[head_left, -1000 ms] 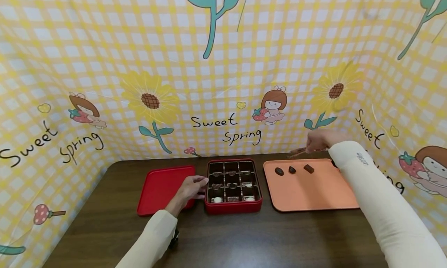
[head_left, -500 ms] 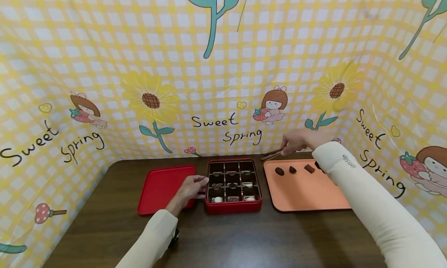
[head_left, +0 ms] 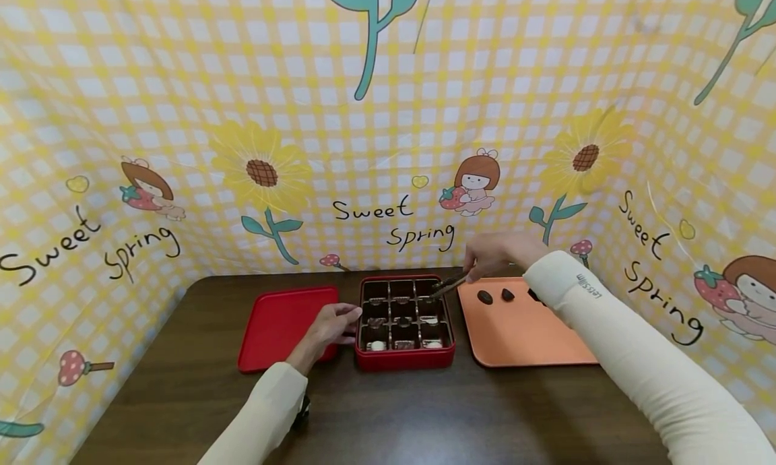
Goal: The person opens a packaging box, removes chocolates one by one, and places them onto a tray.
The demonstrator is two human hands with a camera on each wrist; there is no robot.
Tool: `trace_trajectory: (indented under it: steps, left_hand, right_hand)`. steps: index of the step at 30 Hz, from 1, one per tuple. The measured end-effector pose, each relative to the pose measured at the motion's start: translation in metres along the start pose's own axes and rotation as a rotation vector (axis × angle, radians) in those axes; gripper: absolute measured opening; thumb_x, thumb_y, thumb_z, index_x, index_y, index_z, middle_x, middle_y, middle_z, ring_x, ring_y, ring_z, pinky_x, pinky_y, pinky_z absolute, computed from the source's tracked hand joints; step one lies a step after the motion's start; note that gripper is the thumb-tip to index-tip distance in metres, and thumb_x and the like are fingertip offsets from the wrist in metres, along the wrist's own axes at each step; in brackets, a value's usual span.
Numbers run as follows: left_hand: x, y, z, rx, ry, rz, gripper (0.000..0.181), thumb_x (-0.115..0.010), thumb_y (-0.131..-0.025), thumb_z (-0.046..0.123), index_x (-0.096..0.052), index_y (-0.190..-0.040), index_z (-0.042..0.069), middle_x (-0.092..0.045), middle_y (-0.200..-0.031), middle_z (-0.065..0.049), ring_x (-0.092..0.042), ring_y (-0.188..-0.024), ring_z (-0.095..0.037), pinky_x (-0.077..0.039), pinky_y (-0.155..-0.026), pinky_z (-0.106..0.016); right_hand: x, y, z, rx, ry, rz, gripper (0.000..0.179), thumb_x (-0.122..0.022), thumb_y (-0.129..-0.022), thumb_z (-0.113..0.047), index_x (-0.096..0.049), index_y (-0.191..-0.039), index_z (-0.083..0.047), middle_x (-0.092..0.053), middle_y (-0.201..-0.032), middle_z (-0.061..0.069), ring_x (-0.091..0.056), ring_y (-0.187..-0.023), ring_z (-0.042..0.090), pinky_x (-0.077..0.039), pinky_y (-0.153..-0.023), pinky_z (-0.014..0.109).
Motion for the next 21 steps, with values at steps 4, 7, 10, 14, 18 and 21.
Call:
trace_trajectory:
  steps: [4, 7, 10, 14, 18, 21]
  left_hand:
    - [0.000, 0.000, 0.001, -0.001, 0.003, 0.001, 0.038, -0.061, -0.101, 0.022, -0.059, -0.131, -0.002, -0.065, -0.115, -0.018, -0.066, -0.091, -0.024, -0.063, -0.071, -0.036]
    - [0.000, 0.000, 0.000, 0.000, 0.001, 0.005, 0.038, -0.061, -0.101, 0.022, -0.060, -0.131, -0.002, -0.065, -0.115, -0.018, -0.066, -0.091, -0.024, -0.063, -0.071, -0.036]
    - [0.000, 0.000, -0.001, 0.000, -0.006, 0.009, 0.038, -0.061, -0.101, 0.022, -0.059, -0.131, -0.002, -0.065, -0.116, -0.019, -0.066, -0.092, -0.024, -0.063, -0.072, -0.037]
    - [0.000, 0.000, -0.001, 0.000, -0.007, 0.010, 0.039, -0.061, -0.101, 0.022, -0.059, -0.131, -0.002, -0.064, -0.116, -0.019, -0.066, -0.092, -0.025, -0.063, -0.072, -0.037]
    - [0.000, 0.000, 0.000, 0.002, -0.006, 0.009, 0.039, -0.061, -0.101, 0.023, -0.059, -0.131, -0.001, -0.064, -0.116, -0.019, -0.065, -0.092, -0.025, -0.063, -0.072, -0.037]
    - [0.000, 0.000, 0.000, 0.002, -0.008, 0.011, 0.039, -0.061, -0.101, 0.023, -0.060, -0.131, -0.001, -0.064, -0.114, -0.018, -0.065, -0.092, -0.025, -0.063, -0.071, -0.036]
  right_hand:
    - [-0.004, 0.000, -0.006, -0.041, -0.011, -0.027, 0.016, -0.068, -0.096, -0.027, -0.080, -0.087, -0.020, -0.069, -0.075, -0.002, -0.058, -0.067, 0.010, -0.050, -0.075, 0.028]
    - [-0.007, 0.000, -0.011, -0.064, 0.000, -0.052, 0.015, -0.068, -0.096, -0.028, -0.079, -0.098, -0.019, -0.070, -0.079, -0.002, -0.061, -0.073, 0.012, -0.050, -0.075, 0.029]
    - [-0.011, -0.001, -0.013, -0.097, -0.016, -0.068, 0.013, -0.069, -0.096, -0.027, -0.078, -0.100, -0.019, -0.068, -0.081, 0.000, -0.057, -0.071, 0.012, -0.046, -0.068, 0.027]
    - [-0.018, -0.007, -0.017, -0.115, -0.018, -0.087, 0.014, -0.069, -0.095, -0.025, -0.074, -0.083, -0.019, -0.060, -0.071, -0.003, -0.043, -0.059, 0.010, -0.034, -0.056, 0.025]
    - [-0.025, -0.014, -0.022, -0.112, 0.022, -0.115, 0.037, -0.069, -0.095, -0.026, -0.057, -0.061, -0.020, -0.044, -0.058, -0.005, -0.029, -0.052, 0.010, -0.022, -0.050, 0.026]
    - [-0.028, -0.018, -0.024, -0.129, 0.031, -0.133, 0.049, -0.069, -0.095, -0.027, -0.043, -0.054, -0.022, -0.035, -0.052, -0.005, -0.022, -0.048, 0.011, -0.017, -0.049, 0.027]
Point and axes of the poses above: each hand's wrist, its own y-axis away from the middle knuckle, its own x-axis out of the back of the hand, z = x × y, the point moved 8 cm from there along -y, towards the middle knuckle
